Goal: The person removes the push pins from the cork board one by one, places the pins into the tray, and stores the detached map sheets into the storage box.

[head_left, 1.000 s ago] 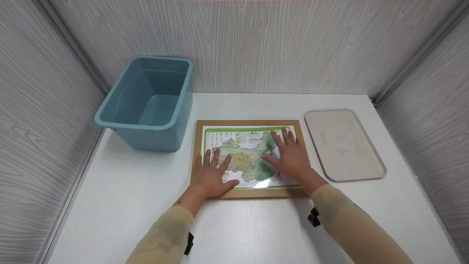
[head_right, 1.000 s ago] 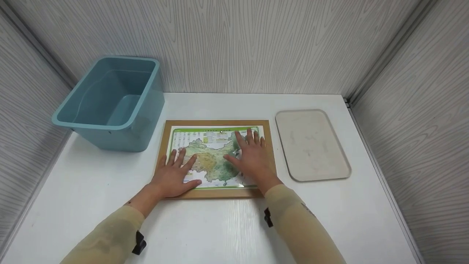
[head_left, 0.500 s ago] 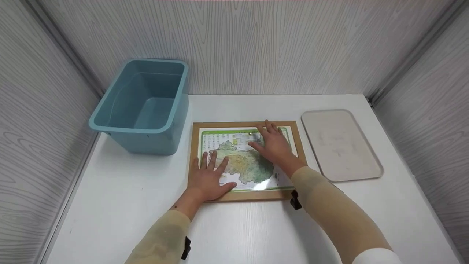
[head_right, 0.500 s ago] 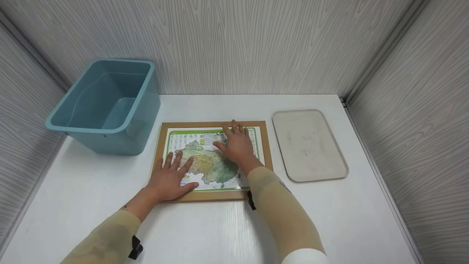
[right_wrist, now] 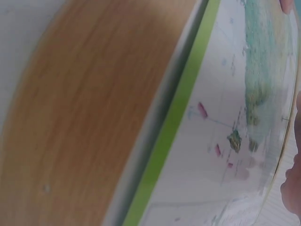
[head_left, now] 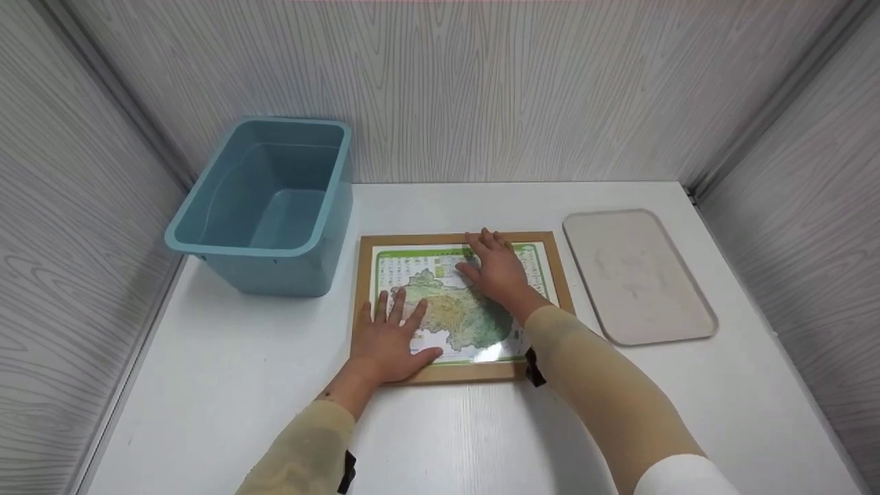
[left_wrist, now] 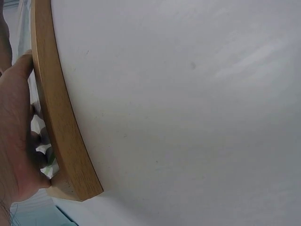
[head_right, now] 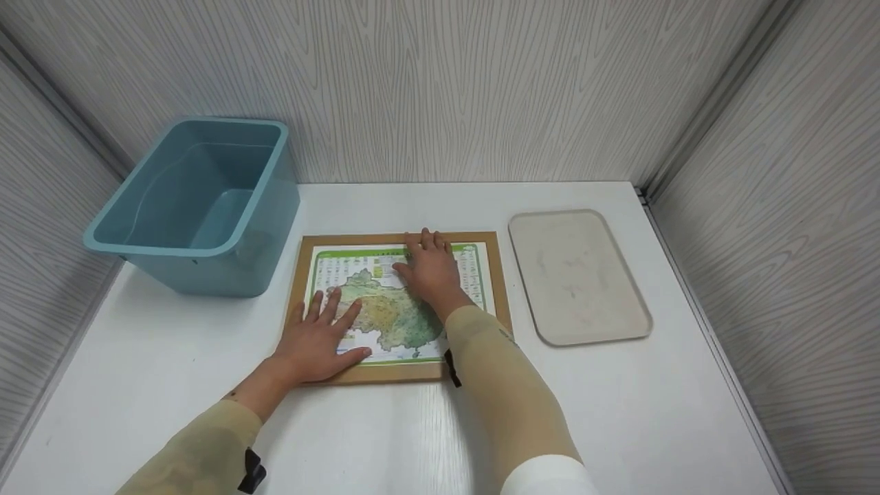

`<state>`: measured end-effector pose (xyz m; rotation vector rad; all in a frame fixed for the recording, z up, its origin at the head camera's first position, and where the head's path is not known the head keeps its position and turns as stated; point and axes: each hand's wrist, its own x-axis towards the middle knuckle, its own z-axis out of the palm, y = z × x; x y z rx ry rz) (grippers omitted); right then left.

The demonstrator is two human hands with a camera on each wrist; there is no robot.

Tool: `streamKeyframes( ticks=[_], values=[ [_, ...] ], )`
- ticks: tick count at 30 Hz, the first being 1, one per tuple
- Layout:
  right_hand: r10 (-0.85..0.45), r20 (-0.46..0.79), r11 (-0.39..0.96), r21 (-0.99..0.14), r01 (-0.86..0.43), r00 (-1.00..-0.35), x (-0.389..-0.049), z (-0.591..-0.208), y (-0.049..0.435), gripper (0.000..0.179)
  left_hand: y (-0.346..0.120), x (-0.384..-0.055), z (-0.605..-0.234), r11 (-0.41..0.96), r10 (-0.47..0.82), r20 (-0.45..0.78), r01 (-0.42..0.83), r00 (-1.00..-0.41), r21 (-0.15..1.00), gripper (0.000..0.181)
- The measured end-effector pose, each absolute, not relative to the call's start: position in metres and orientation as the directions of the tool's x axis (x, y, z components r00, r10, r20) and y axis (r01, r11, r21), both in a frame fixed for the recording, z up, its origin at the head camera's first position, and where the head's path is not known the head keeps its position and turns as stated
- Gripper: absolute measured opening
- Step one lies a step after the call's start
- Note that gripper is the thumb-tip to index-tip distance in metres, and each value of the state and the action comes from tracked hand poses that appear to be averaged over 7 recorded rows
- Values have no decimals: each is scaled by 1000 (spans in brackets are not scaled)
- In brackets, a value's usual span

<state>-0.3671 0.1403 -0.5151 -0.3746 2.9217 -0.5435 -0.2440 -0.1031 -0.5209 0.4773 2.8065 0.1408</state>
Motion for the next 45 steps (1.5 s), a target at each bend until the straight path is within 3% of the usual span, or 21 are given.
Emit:
streamKeyframes(
  ticks=[11, 28, 45],
  values=[
    [-284, -45, 890, -383, -246, -958, -376, -532, 144, 58, -104, -241, -521, 937, 348, -269, 323, -898, 134, 97],
    [-289, 19, 909, -309, -281, -957, -376, -547, 146, 50, -105, -237, -525, 938, 335, -247, 297, -909, 178, 97],
    [-327, 183, 886, -283, -368, -927, -379, -545, 147, 36, -104, -244, -522, 936, 343, -247, 309, -906, 170, 98]
  ],
)
